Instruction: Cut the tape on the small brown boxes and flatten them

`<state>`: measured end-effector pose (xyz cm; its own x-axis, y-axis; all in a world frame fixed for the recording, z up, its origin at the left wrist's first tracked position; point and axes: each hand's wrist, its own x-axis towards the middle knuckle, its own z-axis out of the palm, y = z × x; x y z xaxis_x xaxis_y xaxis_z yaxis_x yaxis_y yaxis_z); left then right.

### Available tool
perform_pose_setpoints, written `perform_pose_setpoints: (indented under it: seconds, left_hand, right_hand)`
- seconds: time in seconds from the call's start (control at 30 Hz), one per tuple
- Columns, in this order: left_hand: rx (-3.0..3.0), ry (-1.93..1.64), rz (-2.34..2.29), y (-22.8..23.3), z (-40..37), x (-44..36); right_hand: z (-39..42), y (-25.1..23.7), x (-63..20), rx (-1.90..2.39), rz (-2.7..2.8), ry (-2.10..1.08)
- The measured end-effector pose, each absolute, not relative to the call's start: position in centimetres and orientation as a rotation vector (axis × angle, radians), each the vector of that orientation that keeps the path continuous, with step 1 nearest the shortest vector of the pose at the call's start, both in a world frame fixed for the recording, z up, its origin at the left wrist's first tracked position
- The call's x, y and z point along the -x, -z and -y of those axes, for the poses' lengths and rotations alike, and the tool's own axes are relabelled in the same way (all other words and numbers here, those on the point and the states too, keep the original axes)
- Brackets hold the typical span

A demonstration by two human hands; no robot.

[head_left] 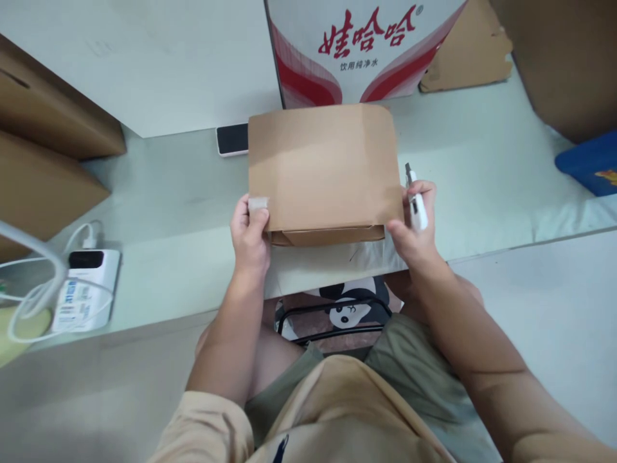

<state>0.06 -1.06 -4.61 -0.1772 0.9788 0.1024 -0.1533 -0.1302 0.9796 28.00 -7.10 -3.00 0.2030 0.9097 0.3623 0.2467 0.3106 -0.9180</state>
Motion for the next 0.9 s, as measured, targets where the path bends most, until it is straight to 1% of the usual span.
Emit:
perform_pose_setpoints:
  seconds: [0.1, 0.23, 0.43, 0.7, 0.83, 0.9]
  left_hand:
    - [-0.935, -1.473, -1.089, 4.0, 1.2, -0.7]
    - [-0.987, -1.471, -1.149, 3.6, 1.3, -1.0]
    - [-1.125, -1.486, -1.155, 4.4, 1.2, -0.4]
    - [-1.140, -1.462, -1.189, 3.6, 1.4, 0.2]
    - [-1.039, -1.467, -1.210, 3.5, 0.7, 0.9]
    - [-1.121, -1.449, -1.260, 3.8, 0.2, 1.4]
  right_hand:
    - [7.3, 3.0, -28.1, 1.307, 1.416, -0.585]
    - [7.5, 3.1, -28.0, 1.386, 1.366, -0.574]
    - [7.7, 2.5, -27.7, 1.430, 1.345, -0.547]
    - [7.5, 2.8, -27.5, 1.376, 1.222, -0.479]
    - [7.1, 3.4, -28.2, 1.345, 1.094, -0.409]
    - [6.9, 3.5, -28.6, 1.297, 1.068, -0.388]
